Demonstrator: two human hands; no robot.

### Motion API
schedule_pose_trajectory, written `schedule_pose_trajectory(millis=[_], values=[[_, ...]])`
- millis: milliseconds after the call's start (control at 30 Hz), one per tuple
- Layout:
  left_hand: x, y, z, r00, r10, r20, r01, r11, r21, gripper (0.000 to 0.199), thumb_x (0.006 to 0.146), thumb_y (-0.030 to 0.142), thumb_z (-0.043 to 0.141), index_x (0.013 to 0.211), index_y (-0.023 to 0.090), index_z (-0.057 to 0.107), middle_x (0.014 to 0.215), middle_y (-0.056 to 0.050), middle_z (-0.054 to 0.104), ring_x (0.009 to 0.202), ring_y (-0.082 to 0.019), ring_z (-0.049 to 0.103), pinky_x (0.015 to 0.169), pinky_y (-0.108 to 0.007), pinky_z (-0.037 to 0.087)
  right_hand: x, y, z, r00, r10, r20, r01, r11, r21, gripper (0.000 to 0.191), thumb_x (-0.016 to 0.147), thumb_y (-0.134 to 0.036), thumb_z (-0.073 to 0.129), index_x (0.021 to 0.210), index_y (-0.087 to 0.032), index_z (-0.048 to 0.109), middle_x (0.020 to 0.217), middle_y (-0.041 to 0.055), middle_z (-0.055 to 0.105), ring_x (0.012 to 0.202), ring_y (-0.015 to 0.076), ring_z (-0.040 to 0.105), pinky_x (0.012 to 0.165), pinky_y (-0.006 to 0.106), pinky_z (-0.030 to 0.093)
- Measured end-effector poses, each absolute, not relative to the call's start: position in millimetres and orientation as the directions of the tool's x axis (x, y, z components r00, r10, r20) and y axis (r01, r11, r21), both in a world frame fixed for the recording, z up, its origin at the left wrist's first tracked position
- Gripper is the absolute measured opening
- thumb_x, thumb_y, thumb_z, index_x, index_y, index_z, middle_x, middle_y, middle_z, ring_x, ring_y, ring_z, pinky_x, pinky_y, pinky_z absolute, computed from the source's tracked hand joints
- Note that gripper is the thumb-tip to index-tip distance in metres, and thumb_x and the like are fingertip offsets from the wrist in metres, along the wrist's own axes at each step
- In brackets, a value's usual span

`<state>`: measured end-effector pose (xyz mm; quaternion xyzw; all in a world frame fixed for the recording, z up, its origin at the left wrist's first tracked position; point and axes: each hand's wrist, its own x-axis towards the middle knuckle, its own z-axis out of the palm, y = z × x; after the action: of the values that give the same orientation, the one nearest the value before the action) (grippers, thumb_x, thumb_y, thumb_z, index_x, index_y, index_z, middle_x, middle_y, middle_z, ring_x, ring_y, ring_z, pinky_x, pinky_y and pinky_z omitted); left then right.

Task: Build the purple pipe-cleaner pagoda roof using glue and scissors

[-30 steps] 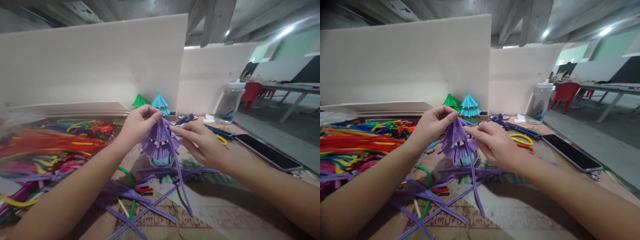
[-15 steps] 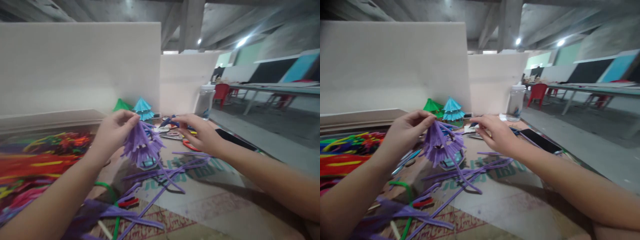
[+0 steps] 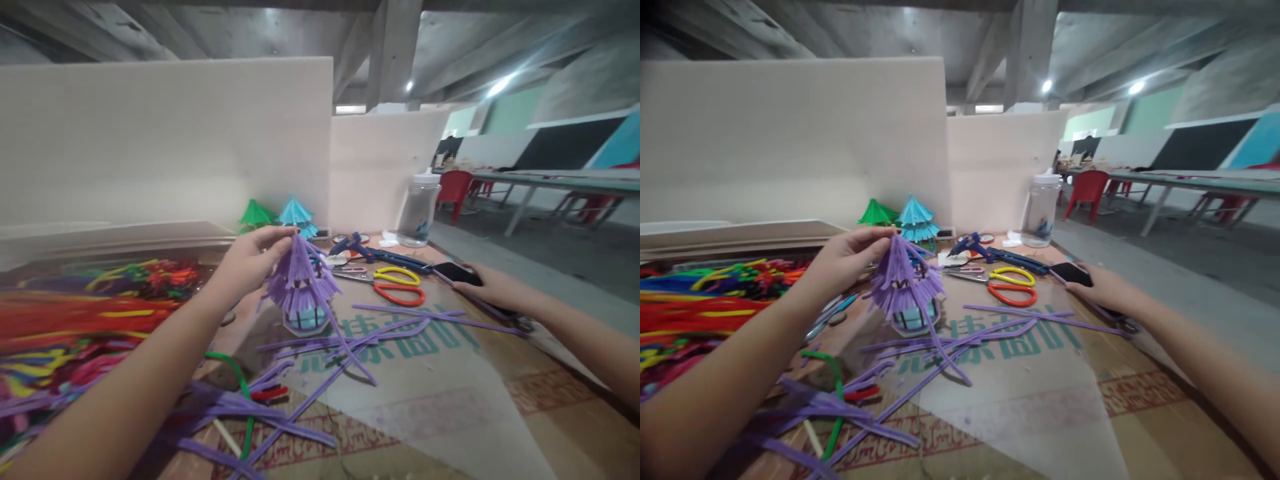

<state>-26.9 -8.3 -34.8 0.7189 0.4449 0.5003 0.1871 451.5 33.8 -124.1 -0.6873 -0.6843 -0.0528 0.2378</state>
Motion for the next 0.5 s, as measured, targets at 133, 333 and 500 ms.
schedule_pose_trajectory(millis=[133, 333, 500], values=[[-32, -3, -36, 0.103, 0.838, 0.536, 0.434, -0.523, 0.734, 0.043, 0.082, 0.055, 0.065, 0.106, 0.02, 0.075, 0.103, -0.01, 0.075, 0.093, -0.023, 0.068, 0.078, -0.033, 0.054, 447, 36, -123, 0.047, 0.982, 0.182, 0.978, -0.008, -0.21, 0.065, 0.09, -0.052, 0.054, 0.136, -0.005, 0.056, 0.12, 0.0295, 0.067, 0.1, 0.0356, 0.068, 0.081, 0.041, 0.047], [-44, 0, -38, 0.157, 0.867, 0.472, 0.442, -0.489, 0.752, 0.044, 0.081, 0.063, 0.064, 0.097, 0.023, 0.074, 0.075, -0.006, 0.071, 0.073, -0.023, 0.068, 0.059, -0.03, 0.051, 444, 35, -119, 0.121, 0.976, 0.18, 0.98, -0.088, -0.177, 0.072, 0.089, -0.056, 0.053, 0.138, -0.002, 0.053, 0.116, 0.0306, 0.067, 0.095, 0.0353, 0.067, 0.077, 0.041, 0.046], [-52, 4, -37, 0.222, 0.863, 0.454, 0.438, -0.505, 0.744, 0.051, 0.083, 0.066, 0.061, 0.101, 0.021, 0.074, 0.091, -0.008, 0.075, 0.092, -0.025, 0.07, 0.07, -0.032, 0.055, 447, 32, -103, 0.265, 0.932, 0.246, 0.953, -0.216, -0.211, 0.086, 0.081, -0.057, 0.064, 0.142, 0.0, 0.045, 0.126, 0.0319, 0.062, 0.105, 0.0379, 0.064, 0.078, 0.042, 0.046]])
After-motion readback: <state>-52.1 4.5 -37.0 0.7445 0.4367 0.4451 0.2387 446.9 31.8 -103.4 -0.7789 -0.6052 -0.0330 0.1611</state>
